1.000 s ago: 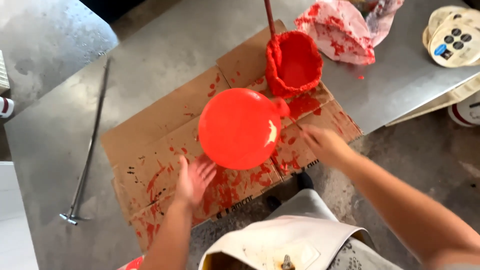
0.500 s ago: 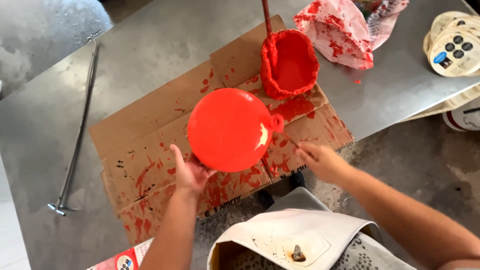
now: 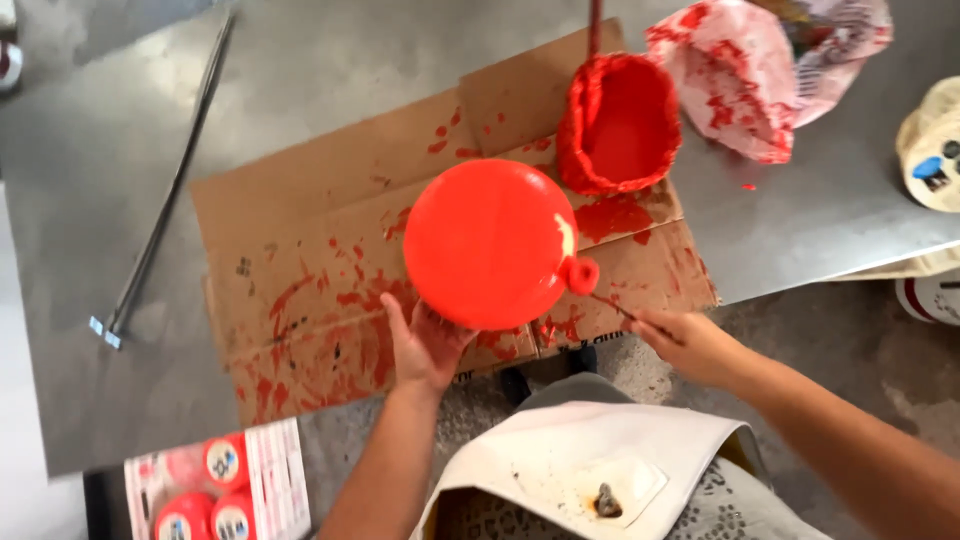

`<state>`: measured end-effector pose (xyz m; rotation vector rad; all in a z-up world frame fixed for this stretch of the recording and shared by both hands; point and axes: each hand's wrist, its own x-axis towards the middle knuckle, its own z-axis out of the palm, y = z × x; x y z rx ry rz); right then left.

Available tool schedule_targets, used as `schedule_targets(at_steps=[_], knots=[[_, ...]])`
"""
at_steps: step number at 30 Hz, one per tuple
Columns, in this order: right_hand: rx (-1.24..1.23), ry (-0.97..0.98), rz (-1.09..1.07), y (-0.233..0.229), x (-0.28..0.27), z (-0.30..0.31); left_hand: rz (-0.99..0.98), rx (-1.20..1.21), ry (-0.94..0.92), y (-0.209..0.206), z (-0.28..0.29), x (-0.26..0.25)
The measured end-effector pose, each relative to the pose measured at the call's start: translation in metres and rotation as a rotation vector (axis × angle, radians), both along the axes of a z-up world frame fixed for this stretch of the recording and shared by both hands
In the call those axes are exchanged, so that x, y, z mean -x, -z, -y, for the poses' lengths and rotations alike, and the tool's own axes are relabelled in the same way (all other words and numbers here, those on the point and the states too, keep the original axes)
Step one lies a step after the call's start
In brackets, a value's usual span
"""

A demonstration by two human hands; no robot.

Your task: Applying a red wax coating to cheese wheels using a brush at a waxing station

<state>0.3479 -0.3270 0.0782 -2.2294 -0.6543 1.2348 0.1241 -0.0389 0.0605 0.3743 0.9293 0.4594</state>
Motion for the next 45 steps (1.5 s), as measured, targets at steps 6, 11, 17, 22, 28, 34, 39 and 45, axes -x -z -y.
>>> schedule_targets(at_steps=[6,11,17,22,28,34,39,45], knots=[[0.027,-0.256,-0.178,-0.016,0.012,-0.035,-0.002,-0.049,0.007,0.029,0.001,0.021],[0.002,-0.255,-0.337,-0.006,0.017,-0.054,-0.035,-0.080,-0.003,0.036,0.018,0.030],[0.076,-0.223,-0.329,-0.020,-0.051,-0.023,-0.091,-0.055,-0.061,0.026,0.040,0.039],[0.044,-0.280,-0.041,-0.020,-0.095,-0.027,-0.133,0.016,-0.133,0.041,0.066,0.038],[0.211,-0.378,0.682,-0.033,-0.085,-0.069,-0.121,0.058,-0.056,0.040,0.083,0.026],[-0.065,-0.388,0.975,0.036,-0.041,-0.006,-0.066,0.005,-0.094,0.031,0.073,0.045],[-0.039,-0.336,0.973,0.008,-0.016,-0.018,-0.072,0.034,-0.097,0.052,0.066,0.080],[-0.136,-0.356,1.273,0.026,-0.022,-0.061,-0.101,0.008,-0.036,0.043,0.049,0.105]])
